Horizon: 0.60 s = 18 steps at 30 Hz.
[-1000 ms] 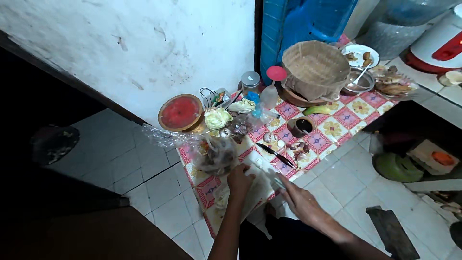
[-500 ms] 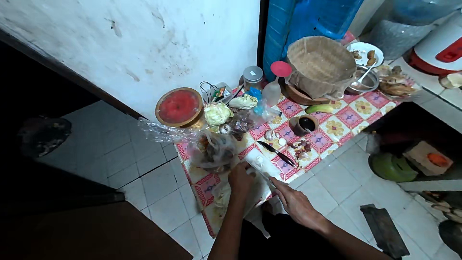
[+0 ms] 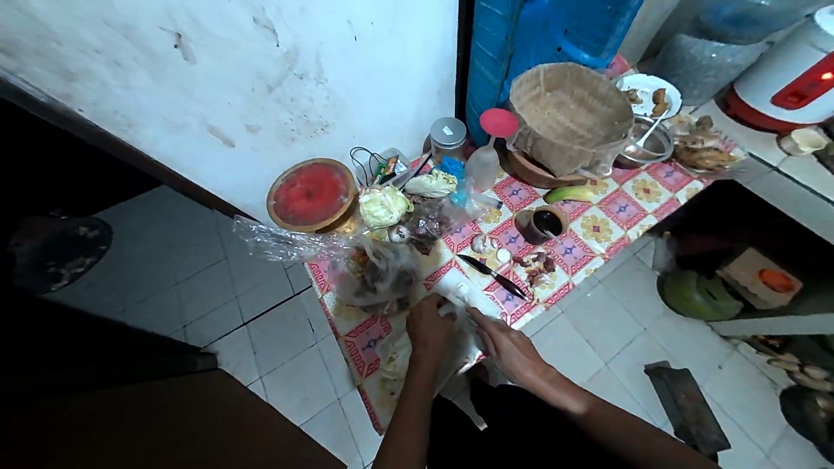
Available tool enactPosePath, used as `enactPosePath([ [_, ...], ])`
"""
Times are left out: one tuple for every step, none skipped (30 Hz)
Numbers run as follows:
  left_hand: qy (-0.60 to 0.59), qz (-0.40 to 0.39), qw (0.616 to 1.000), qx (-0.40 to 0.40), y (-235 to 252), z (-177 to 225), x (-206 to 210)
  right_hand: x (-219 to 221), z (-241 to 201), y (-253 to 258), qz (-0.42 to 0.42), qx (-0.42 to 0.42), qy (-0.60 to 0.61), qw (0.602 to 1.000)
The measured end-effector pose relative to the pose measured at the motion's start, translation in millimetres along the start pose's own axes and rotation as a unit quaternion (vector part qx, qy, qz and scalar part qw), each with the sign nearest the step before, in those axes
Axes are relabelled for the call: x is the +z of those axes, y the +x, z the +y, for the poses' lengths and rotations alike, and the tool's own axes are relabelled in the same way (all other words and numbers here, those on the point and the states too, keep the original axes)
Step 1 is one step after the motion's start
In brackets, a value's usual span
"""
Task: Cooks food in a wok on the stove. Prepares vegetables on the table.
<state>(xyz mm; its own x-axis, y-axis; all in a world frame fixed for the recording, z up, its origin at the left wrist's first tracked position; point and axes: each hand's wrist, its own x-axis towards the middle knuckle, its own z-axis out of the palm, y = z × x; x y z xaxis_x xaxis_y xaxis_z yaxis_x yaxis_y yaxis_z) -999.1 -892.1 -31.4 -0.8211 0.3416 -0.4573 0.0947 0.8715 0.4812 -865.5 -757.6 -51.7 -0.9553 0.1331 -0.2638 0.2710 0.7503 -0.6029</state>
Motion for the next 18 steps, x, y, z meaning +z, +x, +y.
enactPosePath([
  [0.002,0.000,1.000,-0.002,-1.0,-0.2,0.1,1.3,-1.2,5.0,-0.008,0.000,0.001,1.000],
  [0.006,-0.001,1.000,-0.003,-1.7,0.3,0.2,2.8,-1.4,7.9,-0.011,0.001,-0.002,1.000],
  [0.008,0.000,1.000,-0.004,-1.9,1.3,0.4,3.7,-1.1,8.7,-0.014,0.006,-0.006,1.000],
  [0.010,0.000,1.000,-0.005,-2.0,2.3,1.0,5.3,1.0,7.3,-0.013,0.010,-0.011,1.000],
  [0.009,0.000,1.000,-0.006,-1.6,2.3,1.6,7.7,5.7,4.9,-0.010,0.014,-0.016,1.000],
  [0.007,0.001,1.000,-0.006,-1.1,1.6,1.7,9.9,12.8,1.2,-0.011,0.020,-0.018,1.000],
  [0.006,0.000,1.000,-0.007,-0.9,0.5,1.8,11.5,21.7,-4.0,-0.019,0.030,-0.018,0.999],
  [0.007,0.000,1.000,-0.008,-0.5,-0.2,1.4,12.0,30.2,-10.3,-0.023,0.035,-0.016,0.999],
  [0.004,0.002,1.000,-0.008,-0.1,0.0,0.9,9.9,36.5,-16.0,-0.024,0.037,-0.010,0.999],
  [0.000,0.004,1.000,-0.007,-0.3,-0.1,1.3,6.6,40.6,-21.3,-0.027,0.042,0.001,0.999],
  [-0.002,0.005,1.000,-0.005,-0.7,-1.1,2.0,3.3,42.4,-25.4,-0.031,0.050,0.011,0.998],
  [-0.005,0.007,1.000,-0.001,-0.5,-2.1,2.0,-1.2,41.6,-26.9,-0.034,0.057,0.021,0.998],
  [-0.006,0.008,1.000,0.005,0.2,-2.9,1.6,-6.6,38.6,-26.0,-0.036,0.063,0.033,0.997],
  [-0.003,0.006,1.000,0.007,1.1,-3.5,1.2,-11.5,34.5,-23.9,-0.035,0.069,0.048,0.996],
  [-0.003,0.004,1.000,0.010,1.7,-3.8,1.0,-15.6,29.9,-21.1,-0.029,0.072,0.069,0.995],
  [-0.005,0.005,1.000,0.013,2.0,-4.7,1.6,-18.9,24.9,-18.0,-0.019,0.072,0.092,0.993],
  [-0.009,0.010,1.000,0.018,1.5,-5.5,2.4,-20.4,20.5,-14.9,-0.010,0.069,0.116,0.991],
  [-0.011,0.011,1.000,0.023,0.0,-5.4,2.8,-19.5,17.7,-12.2,-0.006,0.063,0.132,0.989],
])
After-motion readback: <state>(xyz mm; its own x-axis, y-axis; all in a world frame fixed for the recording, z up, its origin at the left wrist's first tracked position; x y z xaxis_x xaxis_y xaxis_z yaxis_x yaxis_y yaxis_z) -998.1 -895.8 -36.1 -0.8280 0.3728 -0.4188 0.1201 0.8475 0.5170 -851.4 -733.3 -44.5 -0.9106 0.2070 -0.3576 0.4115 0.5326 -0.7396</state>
